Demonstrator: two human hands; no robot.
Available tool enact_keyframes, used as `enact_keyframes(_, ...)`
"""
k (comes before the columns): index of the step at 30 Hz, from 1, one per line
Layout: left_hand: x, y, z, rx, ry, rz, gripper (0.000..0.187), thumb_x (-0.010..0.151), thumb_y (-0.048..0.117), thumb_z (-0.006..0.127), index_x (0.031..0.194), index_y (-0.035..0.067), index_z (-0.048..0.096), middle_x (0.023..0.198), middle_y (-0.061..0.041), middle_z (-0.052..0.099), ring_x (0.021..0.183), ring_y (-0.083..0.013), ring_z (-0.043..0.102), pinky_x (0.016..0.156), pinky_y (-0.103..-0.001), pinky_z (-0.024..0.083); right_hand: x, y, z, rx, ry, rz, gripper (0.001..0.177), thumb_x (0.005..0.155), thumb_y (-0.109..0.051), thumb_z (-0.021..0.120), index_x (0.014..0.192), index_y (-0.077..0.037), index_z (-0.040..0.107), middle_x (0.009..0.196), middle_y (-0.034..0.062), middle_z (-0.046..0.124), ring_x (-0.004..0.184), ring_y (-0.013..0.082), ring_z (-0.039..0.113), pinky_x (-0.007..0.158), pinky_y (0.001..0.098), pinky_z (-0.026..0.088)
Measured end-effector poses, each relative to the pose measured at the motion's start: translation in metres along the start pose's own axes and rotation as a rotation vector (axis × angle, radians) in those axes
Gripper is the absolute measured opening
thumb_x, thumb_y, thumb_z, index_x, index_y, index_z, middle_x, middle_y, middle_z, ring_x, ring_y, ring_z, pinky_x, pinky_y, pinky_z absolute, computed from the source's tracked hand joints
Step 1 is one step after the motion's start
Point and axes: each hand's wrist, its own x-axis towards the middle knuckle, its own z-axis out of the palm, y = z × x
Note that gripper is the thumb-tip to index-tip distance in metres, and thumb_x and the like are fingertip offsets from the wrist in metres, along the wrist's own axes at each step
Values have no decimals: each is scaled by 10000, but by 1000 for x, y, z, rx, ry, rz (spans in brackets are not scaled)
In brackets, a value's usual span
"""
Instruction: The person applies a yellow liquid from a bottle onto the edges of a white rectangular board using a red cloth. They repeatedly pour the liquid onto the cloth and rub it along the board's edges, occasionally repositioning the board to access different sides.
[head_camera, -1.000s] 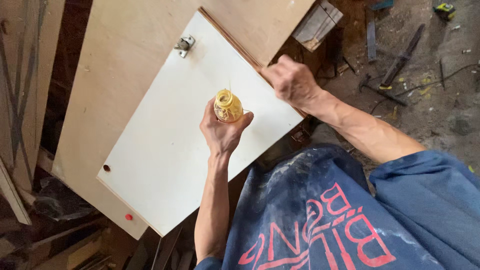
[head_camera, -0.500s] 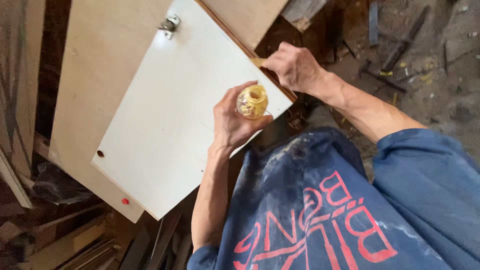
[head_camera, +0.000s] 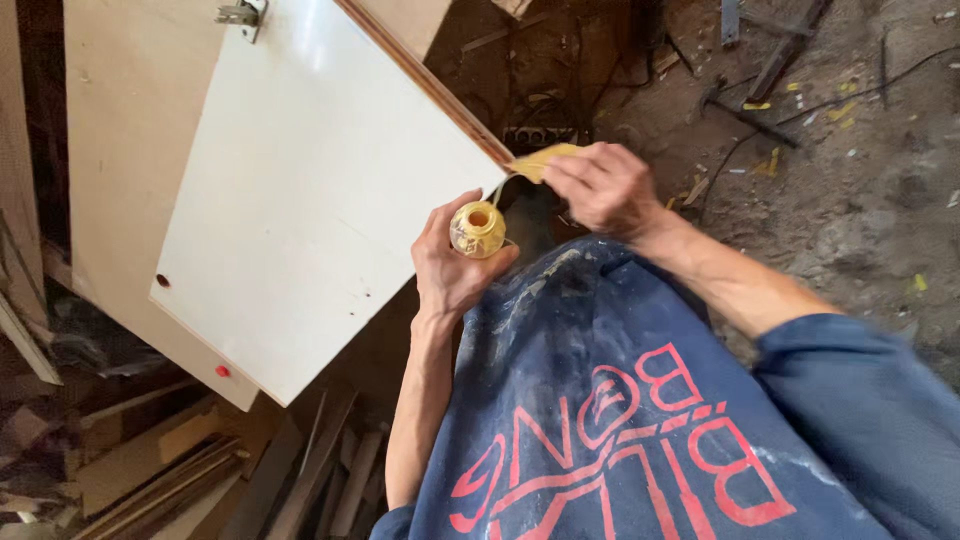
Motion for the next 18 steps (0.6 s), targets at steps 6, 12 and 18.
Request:
enact_keyframes(6, -31, 12, 29, 8, 69, -106, 729, 632, 203, 934, 1298, 104, 654, 1152, -112, 700, 1044, -231, 728, 936, -355, 605, -21, -8, 2, 279, 0, 246, 159, 930, -9, 681, 1060, -64, 754, 1017, 62, 770, 899, 215, 705, 777, 346, 604)
enact_keyframes(12, -52, 10, 45, 210, 150, -150, 658, 629, 225, 854, 1257, 159, 669, 1107, -117, 695, 984, -314, 707, 839, -433, 589, -37, -13, -26, 1034, -75, 1149, 171, 969, -38, 716, 1117, 47, 707, 949, 94, 765, 799, 117, 699, 709, 253, 584)
enact_keyframes(18, -62, -6, 36, 483, 273, -52, 580, 685, 168, 778, 1258, 158, 683, 1032, -118, 677, 941, -321, 659, 819, -470, 522, -21, -44, -43, 1357, -146, 1164, 186, 969, -19, 674, 1134, 64, 678, 951, 112, 755, 797, 130, 729, 727, 269, 633)
